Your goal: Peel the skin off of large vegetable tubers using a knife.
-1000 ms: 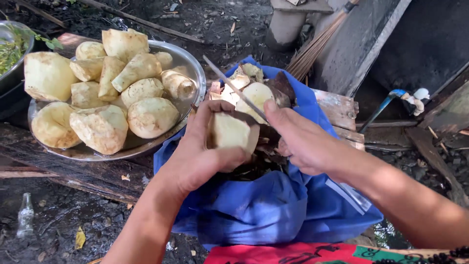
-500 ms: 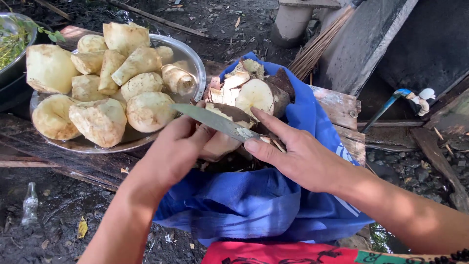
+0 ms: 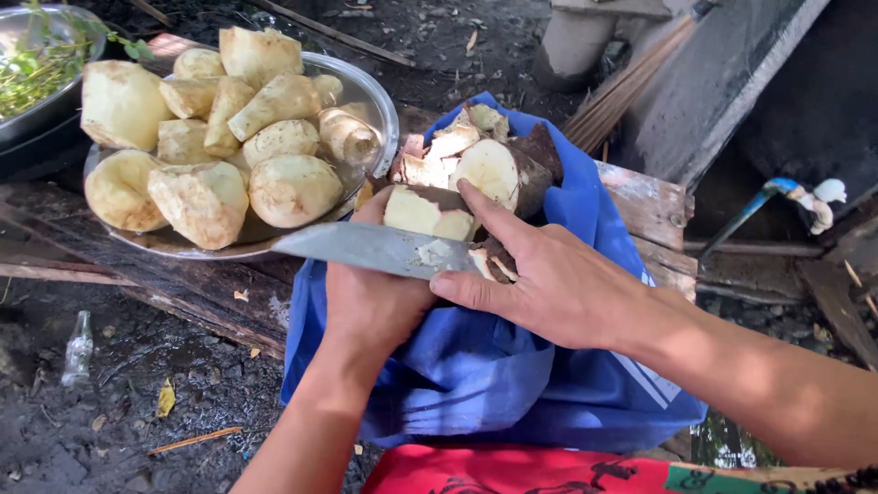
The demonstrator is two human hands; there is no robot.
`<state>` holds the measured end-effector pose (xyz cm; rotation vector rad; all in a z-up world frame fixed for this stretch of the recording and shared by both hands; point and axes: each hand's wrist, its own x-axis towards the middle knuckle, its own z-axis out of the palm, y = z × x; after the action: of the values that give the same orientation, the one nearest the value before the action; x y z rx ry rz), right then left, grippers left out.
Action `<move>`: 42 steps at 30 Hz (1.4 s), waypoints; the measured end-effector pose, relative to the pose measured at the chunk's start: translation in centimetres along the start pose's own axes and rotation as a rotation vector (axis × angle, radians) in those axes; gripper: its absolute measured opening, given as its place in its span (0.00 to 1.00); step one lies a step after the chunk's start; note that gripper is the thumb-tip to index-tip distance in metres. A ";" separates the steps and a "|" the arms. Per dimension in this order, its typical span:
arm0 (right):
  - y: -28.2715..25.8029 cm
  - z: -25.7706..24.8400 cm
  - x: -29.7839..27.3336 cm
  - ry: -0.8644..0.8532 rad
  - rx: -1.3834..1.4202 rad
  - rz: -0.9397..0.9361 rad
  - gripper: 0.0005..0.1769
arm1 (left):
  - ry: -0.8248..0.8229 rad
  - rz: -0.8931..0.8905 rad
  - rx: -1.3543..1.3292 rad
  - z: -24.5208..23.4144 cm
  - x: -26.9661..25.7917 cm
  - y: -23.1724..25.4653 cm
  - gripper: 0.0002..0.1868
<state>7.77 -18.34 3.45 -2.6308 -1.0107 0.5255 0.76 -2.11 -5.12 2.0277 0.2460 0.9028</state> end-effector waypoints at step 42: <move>4.4 0.4 3.8 0.032 0.329 -0.217 0.42 | -0.384 -0.092 0.276 -1.5 2.0 0.9 0.49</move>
<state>12.82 -18.80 0.59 -2.2057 -1.0806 0.5445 1.04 -0.75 -2.84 2.3752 0.2584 0.4253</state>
